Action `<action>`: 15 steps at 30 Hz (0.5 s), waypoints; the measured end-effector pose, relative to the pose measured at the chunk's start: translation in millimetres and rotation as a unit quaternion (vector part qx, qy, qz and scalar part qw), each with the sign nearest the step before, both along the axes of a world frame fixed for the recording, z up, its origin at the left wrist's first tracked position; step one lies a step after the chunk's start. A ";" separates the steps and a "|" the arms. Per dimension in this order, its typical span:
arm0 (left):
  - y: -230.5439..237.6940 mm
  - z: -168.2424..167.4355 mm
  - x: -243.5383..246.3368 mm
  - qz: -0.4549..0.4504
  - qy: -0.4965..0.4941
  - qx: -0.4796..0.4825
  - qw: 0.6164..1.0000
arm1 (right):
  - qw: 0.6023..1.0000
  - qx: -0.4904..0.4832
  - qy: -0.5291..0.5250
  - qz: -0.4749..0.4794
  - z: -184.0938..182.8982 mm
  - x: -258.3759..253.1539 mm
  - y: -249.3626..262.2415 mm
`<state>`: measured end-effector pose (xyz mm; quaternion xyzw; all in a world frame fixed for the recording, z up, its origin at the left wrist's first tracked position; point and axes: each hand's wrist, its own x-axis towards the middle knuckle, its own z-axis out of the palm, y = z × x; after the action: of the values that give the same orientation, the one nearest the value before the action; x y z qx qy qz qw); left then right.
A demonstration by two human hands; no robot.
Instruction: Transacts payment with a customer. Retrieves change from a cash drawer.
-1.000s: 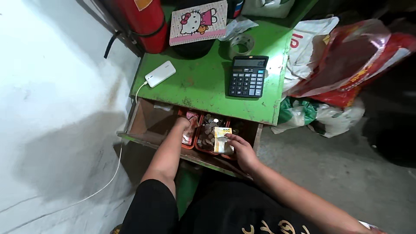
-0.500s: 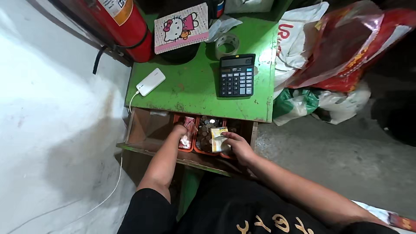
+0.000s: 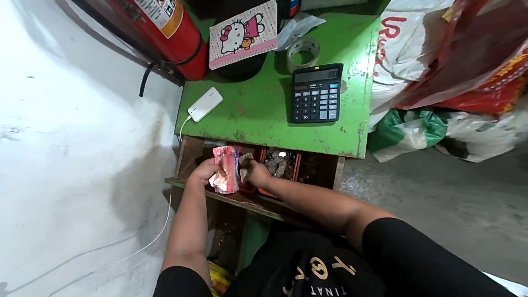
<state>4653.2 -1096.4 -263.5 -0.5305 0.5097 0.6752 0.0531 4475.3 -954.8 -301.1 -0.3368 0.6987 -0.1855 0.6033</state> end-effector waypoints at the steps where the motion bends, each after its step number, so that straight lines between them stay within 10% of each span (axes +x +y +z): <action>1: 0.5 0.4 1.1 0.000 0.011 -0.004 1.000 | 1.000 0.003 0.007 0.014 1.0 -1.3 -0.3; 10: 12.7 13.2 6.7 0.064 0.125 0.010 0.990 | 0.993 -0.095 0.030 -0.056 -0.9 -3.6 9.3; 15: 43.8 34.2 -18.3 0.043 0.163 0.020 0.985 | 0.906 -0.243 -0.316 -0.141 16.6 -10.2 28.0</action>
<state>4634.9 -1052.7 -229.3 -0.4334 0.4743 0.7647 -0.0491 4465.1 -926.8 -284.5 -0.2945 0.4447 -0.5290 0.6600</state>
